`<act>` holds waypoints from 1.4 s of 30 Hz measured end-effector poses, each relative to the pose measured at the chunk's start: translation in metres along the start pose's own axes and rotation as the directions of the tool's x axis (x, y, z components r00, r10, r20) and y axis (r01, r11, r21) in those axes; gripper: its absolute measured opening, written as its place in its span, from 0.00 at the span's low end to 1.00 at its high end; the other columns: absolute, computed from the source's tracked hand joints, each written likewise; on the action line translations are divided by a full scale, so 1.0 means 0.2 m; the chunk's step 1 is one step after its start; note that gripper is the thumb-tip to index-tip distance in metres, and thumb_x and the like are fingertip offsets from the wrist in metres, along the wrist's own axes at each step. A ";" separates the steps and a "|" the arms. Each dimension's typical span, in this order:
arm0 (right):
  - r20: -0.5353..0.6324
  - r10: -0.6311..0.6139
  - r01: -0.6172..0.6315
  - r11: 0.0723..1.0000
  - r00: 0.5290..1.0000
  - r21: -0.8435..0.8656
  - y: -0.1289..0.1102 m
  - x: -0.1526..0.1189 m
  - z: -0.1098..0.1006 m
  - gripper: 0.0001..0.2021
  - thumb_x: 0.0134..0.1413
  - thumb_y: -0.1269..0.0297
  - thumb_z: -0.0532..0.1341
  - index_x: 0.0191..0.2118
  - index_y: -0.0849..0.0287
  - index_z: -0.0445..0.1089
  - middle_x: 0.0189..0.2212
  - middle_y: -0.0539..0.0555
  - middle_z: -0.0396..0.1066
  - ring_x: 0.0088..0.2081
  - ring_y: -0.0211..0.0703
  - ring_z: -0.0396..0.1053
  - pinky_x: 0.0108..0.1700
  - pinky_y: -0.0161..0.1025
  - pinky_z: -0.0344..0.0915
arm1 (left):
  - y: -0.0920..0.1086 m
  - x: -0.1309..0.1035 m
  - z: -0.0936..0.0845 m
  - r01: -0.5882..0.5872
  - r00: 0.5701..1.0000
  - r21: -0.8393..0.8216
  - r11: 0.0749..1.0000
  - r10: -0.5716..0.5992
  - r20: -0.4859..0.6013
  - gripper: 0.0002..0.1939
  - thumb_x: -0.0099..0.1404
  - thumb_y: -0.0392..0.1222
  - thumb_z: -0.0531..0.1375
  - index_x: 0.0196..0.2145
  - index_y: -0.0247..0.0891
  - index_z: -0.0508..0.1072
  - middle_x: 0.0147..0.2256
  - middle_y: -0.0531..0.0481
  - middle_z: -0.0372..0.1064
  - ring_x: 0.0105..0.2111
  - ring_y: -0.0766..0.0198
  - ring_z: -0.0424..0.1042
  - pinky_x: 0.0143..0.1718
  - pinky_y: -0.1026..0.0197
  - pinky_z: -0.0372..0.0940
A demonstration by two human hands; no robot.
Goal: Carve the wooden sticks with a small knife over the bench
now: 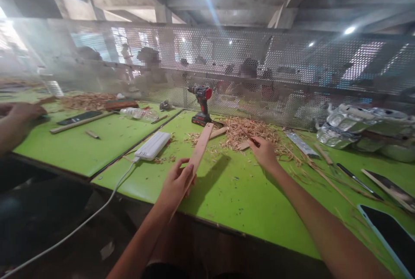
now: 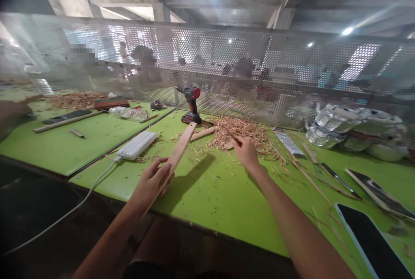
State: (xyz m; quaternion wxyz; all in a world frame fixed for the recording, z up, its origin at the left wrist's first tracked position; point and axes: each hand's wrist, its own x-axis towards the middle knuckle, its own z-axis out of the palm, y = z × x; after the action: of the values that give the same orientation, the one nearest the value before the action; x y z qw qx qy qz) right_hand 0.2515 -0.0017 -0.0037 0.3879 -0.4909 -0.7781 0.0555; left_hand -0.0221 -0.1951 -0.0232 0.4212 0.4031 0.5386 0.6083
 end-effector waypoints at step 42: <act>0.638 -0.567 0.234 0.814 0.521 0.532 -0.78 -0.32 0.36 0.13 0.57 0.71 0.70 0.47 0.55 0.85 0.36 0.51 0.80 0.34 0.38 0.71 0.36 0.33 0.61 | 0.00 0.11 -0.31 -0.160 0.953 -0.319 0.934 0.061 -0.297 0.12 0.62 0.48 0.60 0.36 0.42 0.61 0.19 0.62 0.63 0.12 0.74 0.56 0.12 0.72 0.50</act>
State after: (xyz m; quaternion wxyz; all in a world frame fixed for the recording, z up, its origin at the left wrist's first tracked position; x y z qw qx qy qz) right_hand 0.1050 -0.1118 -0.0166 0.1045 -0.1350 -0.9327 0.3176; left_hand -0.0878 -0.1936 -0.0273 0.3678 0.2634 0.4565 0.7661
